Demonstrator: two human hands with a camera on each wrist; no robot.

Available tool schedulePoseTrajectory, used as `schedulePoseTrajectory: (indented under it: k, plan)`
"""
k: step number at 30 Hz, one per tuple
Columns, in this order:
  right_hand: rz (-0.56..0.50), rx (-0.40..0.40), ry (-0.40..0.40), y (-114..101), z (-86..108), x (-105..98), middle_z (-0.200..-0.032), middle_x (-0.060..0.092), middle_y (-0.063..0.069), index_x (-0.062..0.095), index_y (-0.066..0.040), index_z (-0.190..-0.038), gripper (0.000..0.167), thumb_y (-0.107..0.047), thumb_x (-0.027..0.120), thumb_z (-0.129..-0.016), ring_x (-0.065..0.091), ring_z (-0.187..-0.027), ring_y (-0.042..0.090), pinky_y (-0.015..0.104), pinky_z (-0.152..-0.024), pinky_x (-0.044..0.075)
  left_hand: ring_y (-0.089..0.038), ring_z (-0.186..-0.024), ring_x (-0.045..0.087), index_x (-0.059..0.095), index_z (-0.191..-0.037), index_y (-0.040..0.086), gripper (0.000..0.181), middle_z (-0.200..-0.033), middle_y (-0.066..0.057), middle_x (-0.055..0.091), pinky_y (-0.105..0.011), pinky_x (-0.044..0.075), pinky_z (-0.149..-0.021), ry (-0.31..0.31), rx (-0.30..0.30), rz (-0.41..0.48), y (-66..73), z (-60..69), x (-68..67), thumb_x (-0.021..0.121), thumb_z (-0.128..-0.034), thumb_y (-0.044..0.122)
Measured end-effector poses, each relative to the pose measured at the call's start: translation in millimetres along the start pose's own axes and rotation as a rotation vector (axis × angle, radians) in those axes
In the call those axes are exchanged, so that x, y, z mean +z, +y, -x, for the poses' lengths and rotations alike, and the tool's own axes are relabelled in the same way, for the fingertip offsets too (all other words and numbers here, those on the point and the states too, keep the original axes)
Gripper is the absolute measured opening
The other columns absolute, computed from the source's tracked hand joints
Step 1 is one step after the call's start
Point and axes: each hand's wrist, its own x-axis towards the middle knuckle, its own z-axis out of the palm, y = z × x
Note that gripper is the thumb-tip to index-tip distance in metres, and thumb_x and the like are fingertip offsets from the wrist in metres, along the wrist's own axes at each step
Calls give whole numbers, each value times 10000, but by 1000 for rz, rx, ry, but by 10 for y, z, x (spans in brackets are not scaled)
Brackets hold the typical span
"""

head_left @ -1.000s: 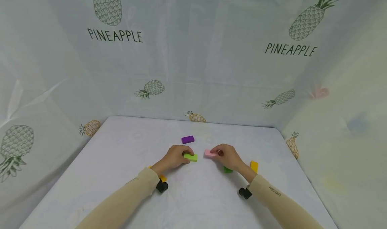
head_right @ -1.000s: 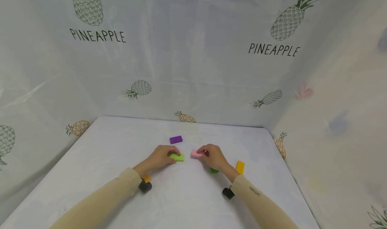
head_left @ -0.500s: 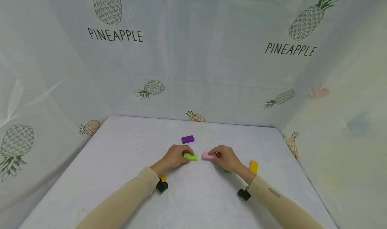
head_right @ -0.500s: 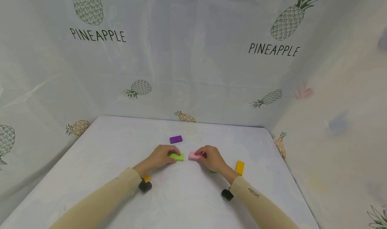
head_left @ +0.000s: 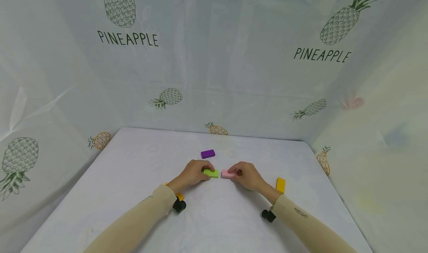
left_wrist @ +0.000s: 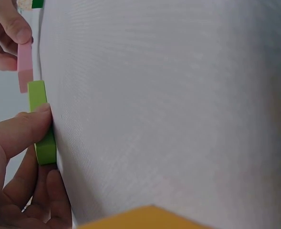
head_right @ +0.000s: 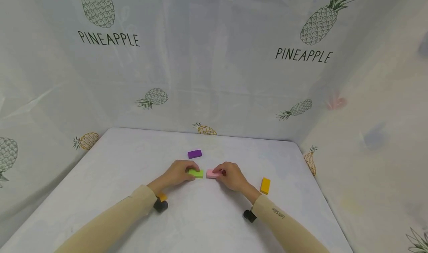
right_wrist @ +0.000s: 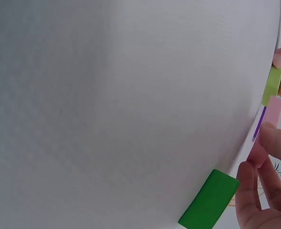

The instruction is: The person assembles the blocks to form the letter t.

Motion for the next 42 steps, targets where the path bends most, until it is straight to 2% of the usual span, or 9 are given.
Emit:
schedulePoseTrajectory:
  k: [6, 17, 28, 42]
  plan:
    - [1, 2, -17, -9, -21, 19, -1028, 742, 21, 822, -116, -1116, 201, -54, 822, -924, 580, -889, 188, 287, -789, 502, -117, -990, 631, 773, -1089, 217, 240, -1097, 91, 771, -415, 511, -1004, 0, -26, 6, 6, -2, 13, 861, -897, 101]
    - [14, -12, -16, -31, -47, 91, -1019, 753, 8, 823, -119, -1095, 197, -37, 826, -915, 573, -859, 161, 263, -763, 503, -143, -962, 621, 773, -1087, 202, 231, -1070, 82, 771, -403, 511, -967, 2, -22, 19, 29, 1, 11, 853, -903, 89]
    - [25, 12, -15, -17, -70, 130, -985, 732, -24, 828, -142, -1087, 197, -58, 839, -910, 540, -829, 136, 257, -729, 463, -142, -955, 624, 776, -1088, 196, 239, -1057, 88, 773, -400, 506, -964, 3, -12, 15, 32, 11, 11, 863, -892, 90]
    - [24, 9, -32, -50, -101, 119, -954, 707, -3, 818, -116, -1093, 196, -36, 828, -913, 544, -827, 178, 267, -716, 433, -162, -966, 618, 776, -1097, 216, 235, -1071, 93, 766, -417, 495, -975, 2, -21, 18, 1, 1, 5, 852, -907, 102]
